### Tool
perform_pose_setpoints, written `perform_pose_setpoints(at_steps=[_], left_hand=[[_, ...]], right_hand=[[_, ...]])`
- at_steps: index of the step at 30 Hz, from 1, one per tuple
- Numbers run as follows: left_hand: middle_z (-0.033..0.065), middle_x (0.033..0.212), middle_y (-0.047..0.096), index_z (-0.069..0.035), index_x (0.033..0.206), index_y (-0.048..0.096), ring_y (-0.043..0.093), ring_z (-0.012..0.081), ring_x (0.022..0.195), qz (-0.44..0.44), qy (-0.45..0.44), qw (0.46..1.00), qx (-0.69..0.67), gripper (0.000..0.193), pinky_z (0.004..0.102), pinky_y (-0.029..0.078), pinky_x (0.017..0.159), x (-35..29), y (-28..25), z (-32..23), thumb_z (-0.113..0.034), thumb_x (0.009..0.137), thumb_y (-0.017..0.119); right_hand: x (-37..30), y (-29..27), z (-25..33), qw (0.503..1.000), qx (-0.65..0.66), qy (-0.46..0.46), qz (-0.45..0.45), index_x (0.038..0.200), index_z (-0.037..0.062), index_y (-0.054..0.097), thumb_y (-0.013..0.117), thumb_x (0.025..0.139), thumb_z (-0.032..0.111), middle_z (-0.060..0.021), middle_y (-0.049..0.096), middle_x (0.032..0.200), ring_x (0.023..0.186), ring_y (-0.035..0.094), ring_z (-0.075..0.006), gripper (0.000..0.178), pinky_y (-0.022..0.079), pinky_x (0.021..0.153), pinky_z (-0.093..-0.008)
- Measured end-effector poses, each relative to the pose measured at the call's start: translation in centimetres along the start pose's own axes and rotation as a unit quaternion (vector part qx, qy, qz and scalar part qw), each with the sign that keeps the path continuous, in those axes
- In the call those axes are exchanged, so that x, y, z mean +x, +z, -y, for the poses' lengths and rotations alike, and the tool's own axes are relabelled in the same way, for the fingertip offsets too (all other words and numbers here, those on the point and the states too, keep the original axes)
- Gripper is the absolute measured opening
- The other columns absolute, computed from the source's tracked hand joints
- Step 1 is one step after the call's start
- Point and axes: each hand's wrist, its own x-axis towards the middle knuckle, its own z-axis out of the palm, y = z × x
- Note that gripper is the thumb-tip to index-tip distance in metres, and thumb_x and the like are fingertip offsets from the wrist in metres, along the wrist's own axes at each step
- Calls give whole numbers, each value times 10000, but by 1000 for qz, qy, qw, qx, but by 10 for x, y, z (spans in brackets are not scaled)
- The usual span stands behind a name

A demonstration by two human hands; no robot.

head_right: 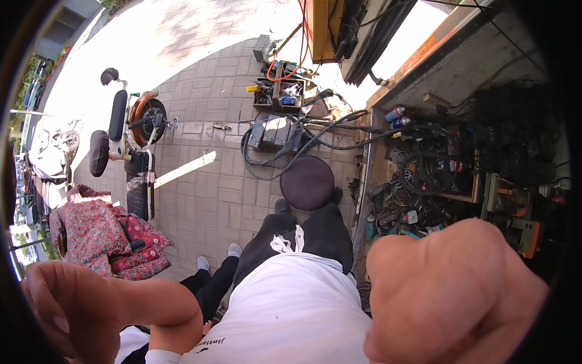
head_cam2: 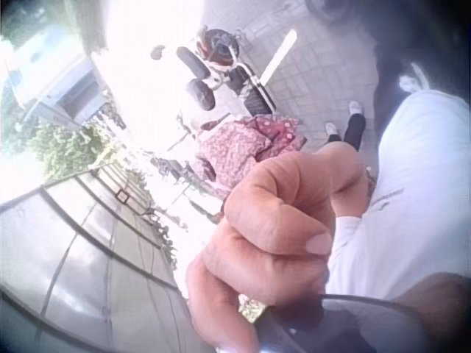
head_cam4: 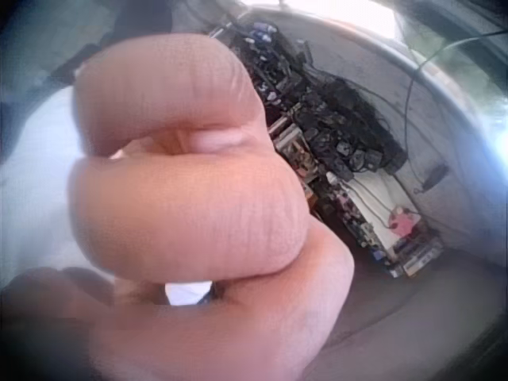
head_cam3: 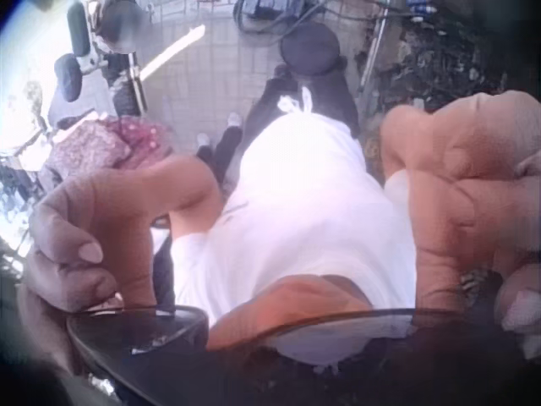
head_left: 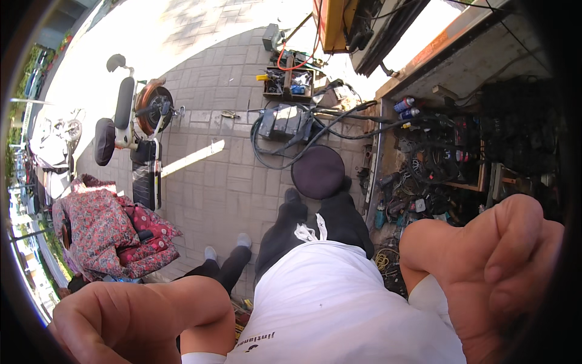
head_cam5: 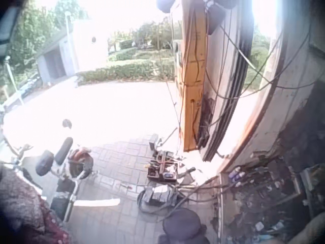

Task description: The person welds the rear wheel area of a scooter using a handheld welding torch and grounding clamp. They adjust the clamp and torch, then weld the wheel hub and frame, producing sparks. After welding, they move the scooter and retrieve a small metal part from a container.

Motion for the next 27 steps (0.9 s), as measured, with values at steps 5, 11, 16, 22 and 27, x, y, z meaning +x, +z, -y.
perform_pose_setpoints(at_steps=[5,11,16,22,27], left_hand=[[39,1034,492,-42,1068,545,514,131,849,-190,-41,981,22,469,271,390,707,-51,-29,1,-198,693,779],[104,1165,629,44,1180,578,589,139,1011,-323,-421,847,14,379,268,448,902,-186,-75,35,-40,817,647],[55,1122,635,7,1239,578,596,115,977,-357,-576,734,-51,372,272,488,856,-299,-61,39,-91,889,655],[15,1058,616,25,1307,548,566,71,887,-270,-627,730,-32,470,228,475,792,-328,-49,35,-111,879,686],[34,1131,540,27,1223,608,550,97,899,-189,-604,771,68,403,250,476,787,-337,-44,48,-98,851,699]], right_hand=[[-31,80,-26,966,-2,248,77,847,111,451,757,759,282,1,460,706,589,514,-93,361,423,538,-194],[-124,132,-142,801,227,513,211,1302,-18,467,627,959,215,-92,601,973,661,589,-113,445,485,599,-251],[-219,104,-188,672,120,684,258,1299,43,520,484,1031,307,-47,589,672,528,586,-124,378,478,486,-246],[-252,86,-205,660,78,709,236,1275,56,531,479,1032,332,-21,588,801,524,574,-100,371,486,460,-244],[-241,87,-209,656,75,709,249,1285,63,515,568,989,281,-15,580,860,535,539,-86,371,467,460,-220]])
